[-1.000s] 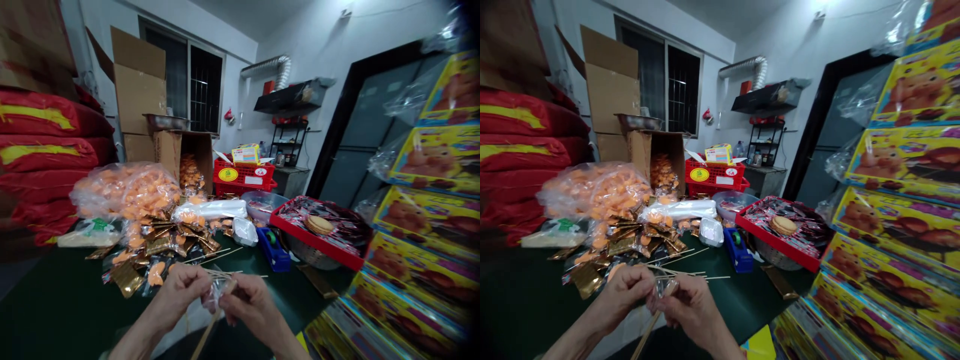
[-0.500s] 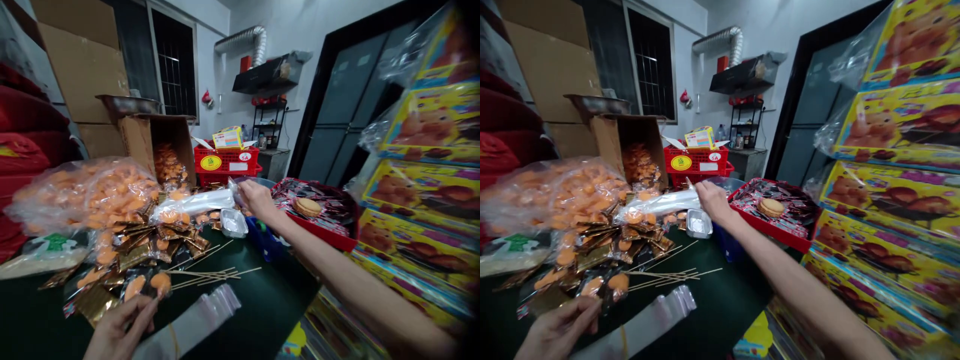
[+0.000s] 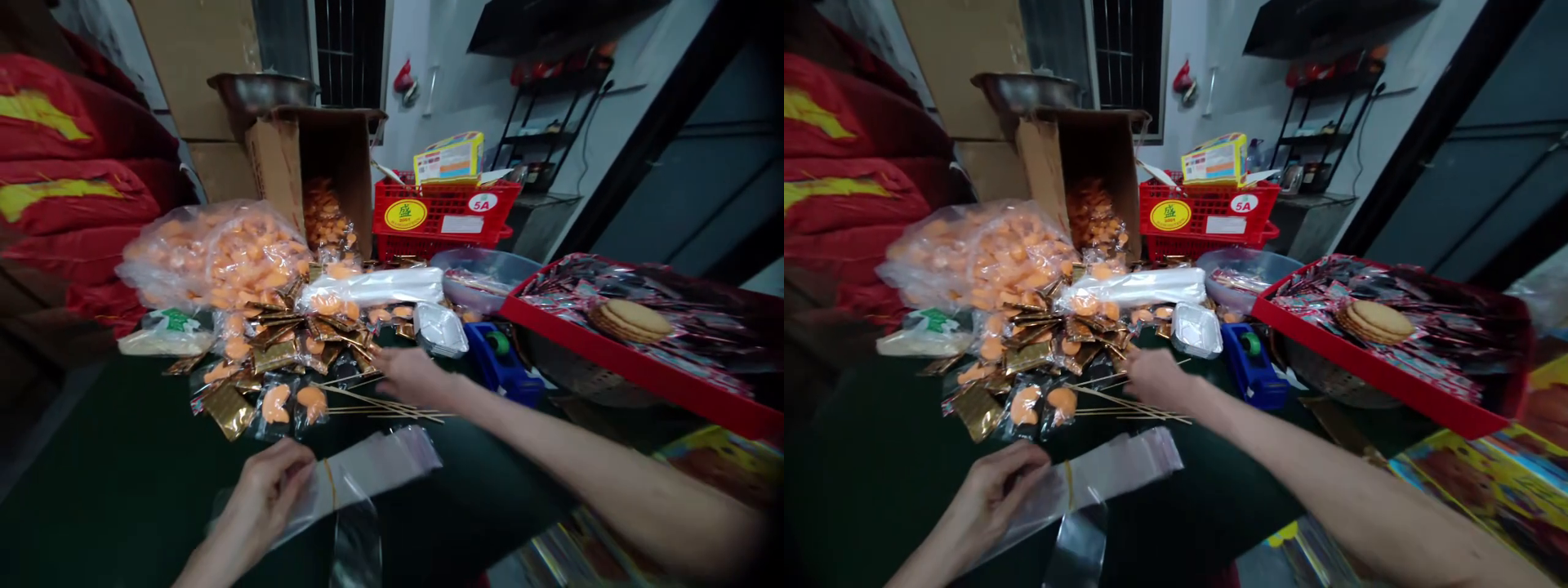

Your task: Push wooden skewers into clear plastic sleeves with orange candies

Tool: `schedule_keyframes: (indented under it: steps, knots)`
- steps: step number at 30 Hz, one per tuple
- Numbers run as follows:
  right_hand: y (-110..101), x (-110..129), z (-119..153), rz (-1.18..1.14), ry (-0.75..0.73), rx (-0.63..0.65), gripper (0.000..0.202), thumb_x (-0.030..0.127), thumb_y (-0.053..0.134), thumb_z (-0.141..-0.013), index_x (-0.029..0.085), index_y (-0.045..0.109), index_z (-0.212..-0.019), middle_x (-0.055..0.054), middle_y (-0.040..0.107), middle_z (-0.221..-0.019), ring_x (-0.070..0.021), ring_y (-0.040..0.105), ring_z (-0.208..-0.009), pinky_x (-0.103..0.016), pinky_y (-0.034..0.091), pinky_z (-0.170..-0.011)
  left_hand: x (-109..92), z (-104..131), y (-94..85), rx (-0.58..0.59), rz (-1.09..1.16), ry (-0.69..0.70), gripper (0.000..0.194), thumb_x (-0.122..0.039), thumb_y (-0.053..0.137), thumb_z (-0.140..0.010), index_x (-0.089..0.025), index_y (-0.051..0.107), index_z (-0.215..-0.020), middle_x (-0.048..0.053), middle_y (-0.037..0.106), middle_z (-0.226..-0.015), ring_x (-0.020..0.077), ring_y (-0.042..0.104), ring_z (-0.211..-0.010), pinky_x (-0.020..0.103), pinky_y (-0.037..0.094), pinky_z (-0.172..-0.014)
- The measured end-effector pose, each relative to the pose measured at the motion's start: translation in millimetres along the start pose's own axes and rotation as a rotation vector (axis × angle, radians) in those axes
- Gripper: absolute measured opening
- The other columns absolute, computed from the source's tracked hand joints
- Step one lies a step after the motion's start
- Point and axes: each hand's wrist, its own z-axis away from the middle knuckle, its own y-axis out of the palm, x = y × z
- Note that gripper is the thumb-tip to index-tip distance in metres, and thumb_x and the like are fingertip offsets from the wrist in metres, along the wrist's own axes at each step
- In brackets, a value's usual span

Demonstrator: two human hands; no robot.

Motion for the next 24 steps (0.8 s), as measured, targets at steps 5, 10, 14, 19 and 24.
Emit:
schedule_keyframes:
  steps: [5, 10, 14, 19, 24]
  knots:
    - [35.8, 39.2, 24.9, 0.168, -0.076, 0.273, 0.014, 0.022, 0.059, -0.075, 0.011, 0.063, -0.08, -0.015, 0.06, -0.096, -0.022, 0.06, -0.08, -0.029, 0.046, -0.062, -11.6, -18.2, 12.1, 0.103, -0.072, 0.082, 0.02, -0.021, 0.039, -0.083, -0.015, 0.058, -0.084, 0.007, 0.058, -0.082, 0.0161, 0.055, -0.073, 0.026, 0.043, -0.066]
    - [27.3, 35.5, 14.8, 0.255, -0.094, 0.384, 0.021, 0.006, 0.045, -0.076, 0.011, 0.064, -0.084, -0.014, 0.062, -0.091, -0.0212, 0.061, -0.081, -0.028, 0.045, -0.064, -9.0, -24.3, 14.6, 0.137, -0.156, 0.077, 0.017, -0.018, 0.041, -0.081, -0.016, 0.058, -0.083, 0.006, 0.058, -0.081, 0.017, 0.055, -0.076, 0.026, 0.042, -0.066]
    - [18.8, 38.4, 5.3, 0.287, -0.085, 0.409, 0.02, 0.006, 0.05, -0.071, 0.012, 0.065, -0.083, -0.013, 0.063, -0.092, -0.0231, 0.059, -0.088, -0.027, 0.045, -0.066, -11.8, -22.7, 14.7, 0.127, -0.191, 0.091, 0.016, -0.016, 0.043, -0.08, -0.016, 0.058, -0.086, 0.006, 0.058, -0.085, 0.0176, 0.055, -0.077, 0.026, 0.042, -0.066]
    - [-3.7, 25.6, -2.3, 0.312, -0.028, 0.381, 0.019, 0.007, 0.048, -0.074, 0.012, 0.066, -0.078, -0.015, 0.062, -0.094, -0.0243, 0.057, -0.091, -0.027, 0.043, -0.066, -19.8, -22.3, 9.4, 0.044, -0.073, 0.114, 0.016, -0.018, 0.044, -0.08, -0.015, 0.059, -0.082, 0.005, 0.058, -0.08, 0.0162, 0.053, -0.075, 0.025, 0.04, -0.066]
    - [-23.8, -5.3, 1.3, 0.261, 0.032, 0.354, 0.012, 0.007, 0.052, -0.072, 0.012, 0.064, -0.071, -0.01, 0.063, -0.08, -0.0181, 0.058, -0.077, -0.026, 0.041, -0.065, -19.1, -35.1, 11.2, -0.005, 0.156, 0.025, 0.022, -0.025, 0.045, -0.08, -0.013, 0.06, -0.069, 0.0, 0.051, -0.06, 0.0111, 0.043, -0.056, 0.021, 0.032, -0.051]
